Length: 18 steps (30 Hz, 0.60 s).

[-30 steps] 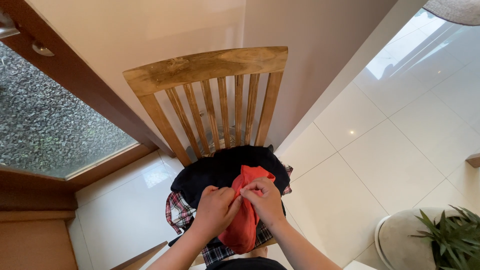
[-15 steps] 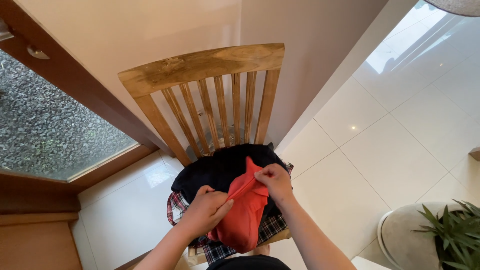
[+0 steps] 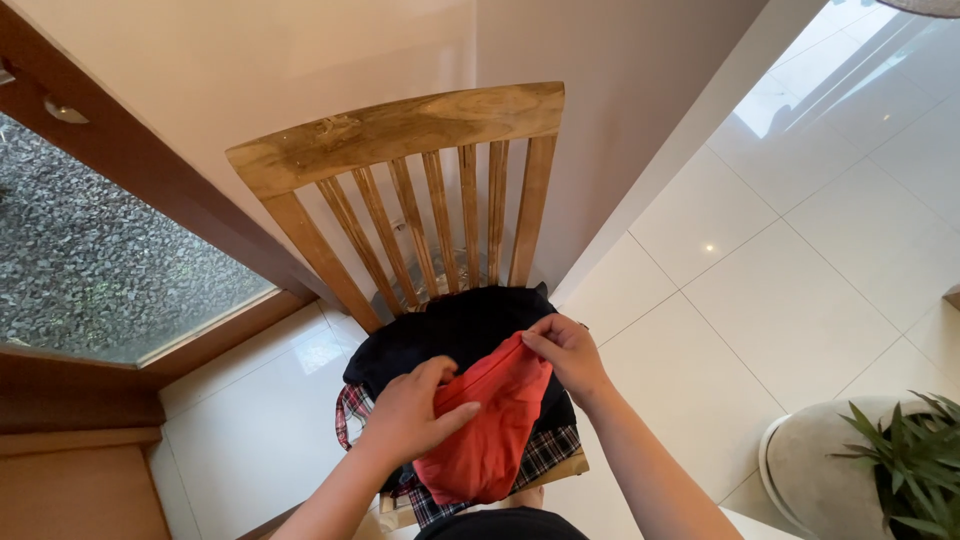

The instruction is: The person folds several garments, including a plaid shirt, an orange shirt, and a black shirt, then places each on a hanger and hangs them in a wooden closet. The person repeatedly moves between a wooden chair holding the pile of clothes and the open closet to hang each item.

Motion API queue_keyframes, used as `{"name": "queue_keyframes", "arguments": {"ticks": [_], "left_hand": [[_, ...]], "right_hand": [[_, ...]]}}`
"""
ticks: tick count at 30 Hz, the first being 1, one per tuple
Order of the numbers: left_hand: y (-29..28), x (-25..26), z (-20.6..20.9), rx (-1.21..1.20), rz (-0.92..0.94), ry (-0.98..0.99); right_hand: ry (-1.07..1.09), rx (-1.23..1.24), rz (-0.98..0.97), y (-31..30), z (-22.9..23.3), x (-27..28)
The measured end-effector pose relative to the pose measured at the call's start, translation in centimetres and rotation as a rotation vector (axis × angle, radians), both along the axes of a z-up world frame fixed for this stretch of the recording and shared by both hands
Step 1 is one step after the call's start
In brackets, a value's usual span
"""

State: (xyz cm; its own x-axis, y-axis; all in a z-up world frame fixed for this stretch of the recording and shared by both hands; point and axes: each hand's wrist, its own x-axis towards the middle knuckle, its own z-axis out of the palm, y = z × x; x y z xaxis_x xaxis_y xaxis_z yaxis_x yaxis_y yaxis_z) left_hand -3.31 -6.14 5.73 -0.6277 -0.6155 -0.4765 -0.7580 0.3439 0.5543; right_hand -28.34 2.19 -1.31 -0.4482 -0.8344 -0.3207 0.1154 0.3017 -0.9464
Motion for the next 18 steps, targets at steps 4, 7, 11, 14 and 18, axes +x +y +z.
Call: {"name": "queue_keyframes", "arguments": {"ticks": [4,7,11,14,18], "left_hand": [[0.7,-3.2,-3.5,-0.193,-0.113,0.264],[1.2,-4.5,-3.5,-0.194,-0.067,0.404],[1.2,-4.3,-4.1,0.162,0.034,0.675],[1.0,-3.7,-5.9,0.337,0.117,0.808],[0.5,-2.4,-3.6,0.483,0.203,0.832]], "right_hand": [[0.024,-0.060,0.138,-0.1,1.9,1.4],[0.058,-0.085,0.216,0.4,3.0,1.4],[0.065,-0.069,0.372,1.3,3.1,0.0],[0.343,-0.065,0.578,1.7,1.7,-0.6],[0.443,-0.132,0.734,2.5,-1.5,-1.3]]}}
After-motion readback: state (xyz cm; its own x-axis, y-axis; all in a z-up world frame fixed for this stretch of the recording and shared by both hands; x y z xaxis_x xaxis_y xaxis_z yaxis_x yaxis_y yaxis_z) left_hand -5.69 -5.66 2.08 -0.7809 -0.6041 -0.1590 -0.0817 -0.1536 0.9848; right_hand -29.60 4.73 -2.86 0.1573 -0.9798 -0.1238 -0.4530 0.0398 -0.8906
